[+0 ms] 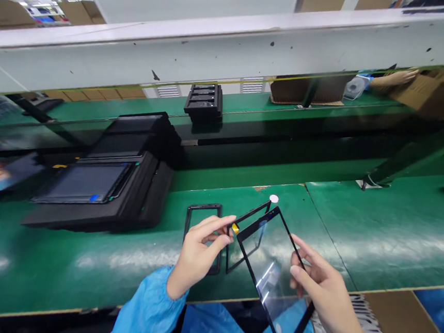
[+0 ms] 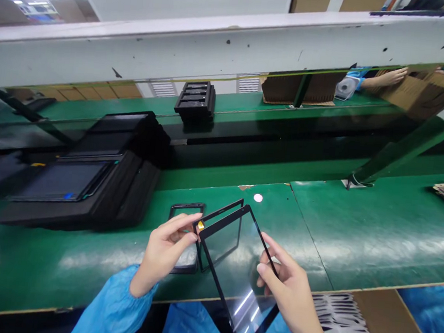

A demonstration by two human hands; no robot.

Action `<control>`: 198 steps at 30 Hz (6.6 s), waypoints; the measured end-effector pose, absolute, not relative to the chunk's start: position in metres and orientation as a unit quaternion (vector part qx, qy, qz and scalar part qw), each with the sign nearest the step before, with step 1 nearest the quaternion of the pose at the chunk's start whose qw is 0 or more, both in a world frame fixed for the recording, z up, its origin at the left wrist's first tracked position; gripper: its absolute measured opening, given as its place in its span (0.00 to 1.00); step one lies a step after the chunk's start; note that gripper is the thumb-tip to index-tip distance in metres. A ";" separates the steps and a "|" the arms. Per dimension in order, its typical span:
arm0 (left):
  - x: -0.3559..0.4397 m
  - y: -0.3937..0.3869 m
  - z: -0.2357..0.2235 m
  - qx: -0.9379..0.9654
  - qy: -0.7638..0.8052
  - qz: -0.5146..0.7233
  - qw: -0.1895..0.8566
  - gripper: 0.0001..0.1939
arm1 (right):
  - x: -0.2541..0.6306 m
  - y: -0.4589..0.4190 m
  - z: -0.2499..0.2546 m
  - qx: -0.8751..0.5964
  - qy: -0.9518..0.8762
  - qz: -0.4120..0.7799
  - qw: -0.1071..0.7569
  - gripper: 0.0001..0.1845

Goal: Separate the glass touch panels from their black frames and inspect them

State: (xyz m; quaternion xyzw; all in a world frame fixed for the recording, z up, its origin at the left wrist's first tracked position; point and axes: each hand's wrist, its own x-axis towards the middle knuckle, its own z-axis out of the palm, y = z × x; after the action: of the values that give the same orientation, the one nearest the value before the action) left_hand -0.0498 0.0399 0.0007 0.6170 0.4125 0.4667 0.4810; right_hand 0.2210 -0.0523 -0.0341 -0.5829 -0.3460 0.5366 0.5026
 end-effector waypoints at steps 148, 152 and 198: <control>0.006 0.010 -0.004 0.490 0.405 0.284 0.718 0.31 | 0.232 -0.053 -0.034 -0.561 -0.315 0.534 0.548 0.24; 0.010 0.008 0.001 0.465 0.411 0.305 0.722 0.34 | 0.226 -0.051 -0.036 -0.547 -0.300 0.523 0.581 0.24; -0.006 0.037 0.026 0.895 0.315 0.235 0.209 0.13 | 0.227 -0.071 -0.018 -0.613 -0.300 0.441 0.583 0.18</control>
State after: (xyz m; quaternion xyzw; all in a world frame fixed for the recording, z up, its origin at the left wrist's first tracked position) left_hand -0.0057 0.0365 0.0264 0.8953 0.3149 0.2353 0.2094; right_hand 0.2273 -0.0710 -0.0180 -0.6130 -0.3000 0.4410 0.5829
